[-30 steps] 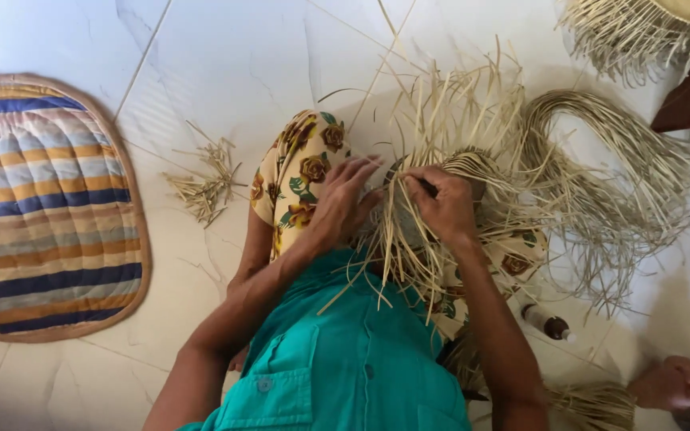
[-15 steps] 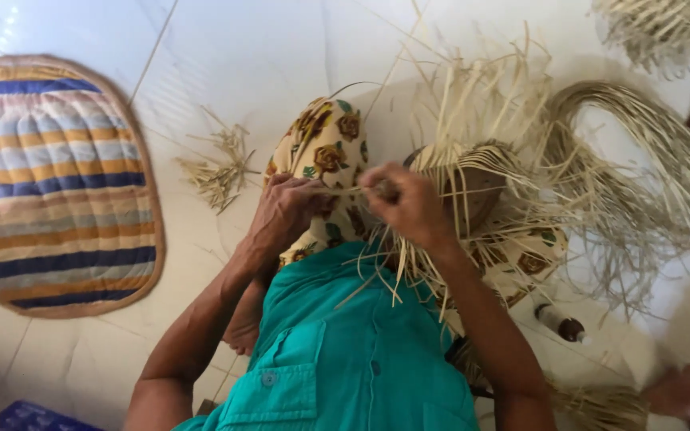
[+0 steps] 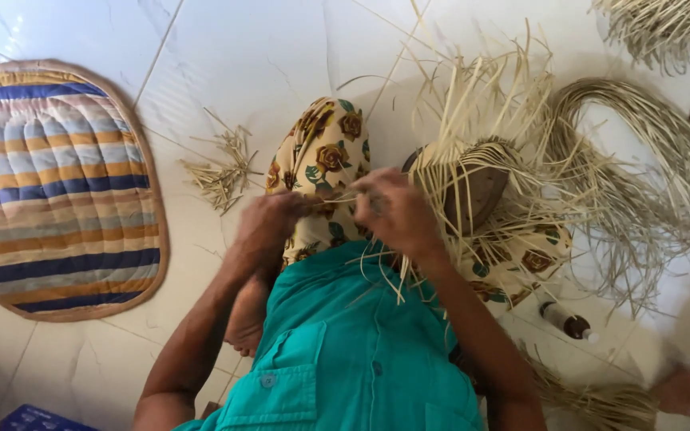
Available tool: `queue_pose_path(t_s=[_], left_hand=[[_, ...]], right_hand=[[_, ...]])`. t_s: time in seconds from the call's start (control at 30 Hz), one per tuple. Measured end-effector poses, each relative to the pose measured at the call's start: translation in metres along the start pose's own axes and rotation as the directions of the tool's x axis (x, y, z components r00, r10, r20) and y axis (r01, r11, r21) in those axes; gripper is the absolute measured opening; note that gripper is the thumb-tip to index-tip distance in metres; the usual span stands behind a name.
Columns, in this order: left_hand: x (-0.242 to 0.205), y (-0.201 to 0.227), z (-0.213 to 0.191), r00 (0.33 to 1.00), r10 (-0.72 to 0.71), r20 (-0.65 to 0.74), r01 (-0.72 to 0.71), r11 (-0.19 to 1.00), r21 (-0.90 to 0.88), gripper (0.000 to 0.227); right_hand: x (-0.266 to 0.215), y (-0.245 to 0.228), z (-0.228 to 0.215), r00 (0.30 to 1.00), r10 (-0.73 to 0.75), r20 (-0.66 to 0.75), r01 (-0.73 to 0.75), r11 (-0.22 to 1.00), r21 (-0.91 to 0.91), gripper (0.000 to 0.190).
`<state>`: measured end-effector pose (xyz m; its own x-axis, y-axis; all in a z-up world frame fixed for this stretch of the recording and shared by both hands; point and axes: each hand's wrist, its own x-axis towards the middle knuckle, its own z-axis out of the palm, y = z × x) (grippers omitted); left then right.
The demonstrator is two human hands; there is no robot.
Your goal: Weaving dried straw or grass strands to create a circular object, likely a hat or basket base, using a wooden form.
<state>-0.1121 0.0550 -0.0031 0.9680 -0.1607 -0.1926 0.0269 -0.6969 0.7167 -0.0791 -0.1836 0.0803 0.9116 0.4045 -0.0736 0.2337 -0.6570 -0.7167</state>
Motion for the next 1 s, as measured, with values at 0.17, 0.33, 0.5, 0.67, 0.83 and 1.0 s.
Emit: queue_pose_path(t_s=[0.17, 0.33, 0.5, 0.67, 0.83, 1.0], left_hand=[[0.008, -0.016, -0.051, 0.96, 0.155, -0.234, 0.036, 0.759, 0.651, 0.016], [0.005, 0.111, -0.08, 0.893, -0.005, -0.451, -0.124, 0.959, -0.256, 0.017], [0.03, 0.14, -0.028, 0.799, 0.488, -0.35, -0.547, 0.833, -0.087, 0.031], [0.053, 0.096, -0.003, 0.846, 0.512, -0.146, -0.524, 0.85, -0.051, 0.004], [0.057, 0.065, -0.011, 0.947, 0.305, -0.1, -0.315, 0.944, -0.097, 0.002], [0.041, 0.057, -0.03, 0.982, -0.087, -0.169, 0.077, 0.995, -0.063, 0.005]], right_hand=[[-0.015, 0.054, -0.044, 0.904, -0.203, -0.377, 0.317, 0.908, 0.273, 0.036], [-0.014, 0.044, -0.048, 0.937, -0.181, -0.3, 0.1, 0.959, -0.265, 0.017], [-0.014, -0.003, -0.056, 0.98, -0.067, -0.185, 0.052, 0.995, -0.085, 0.008], [-0.023, 0.021, -0.068, 0.984, 0.053, -0.169, -0.028, 0.989, 0.147, 0.004], [-0.014, 0.062, -0.046, 0.967, 0.146, -0.209, -0.107, 0.977, 0.184, 0.003], [-0.012, 0.069, -0.036, 0.939, 0.179, -0.294, -0.16, 0.983, 0.089, 0.005]])
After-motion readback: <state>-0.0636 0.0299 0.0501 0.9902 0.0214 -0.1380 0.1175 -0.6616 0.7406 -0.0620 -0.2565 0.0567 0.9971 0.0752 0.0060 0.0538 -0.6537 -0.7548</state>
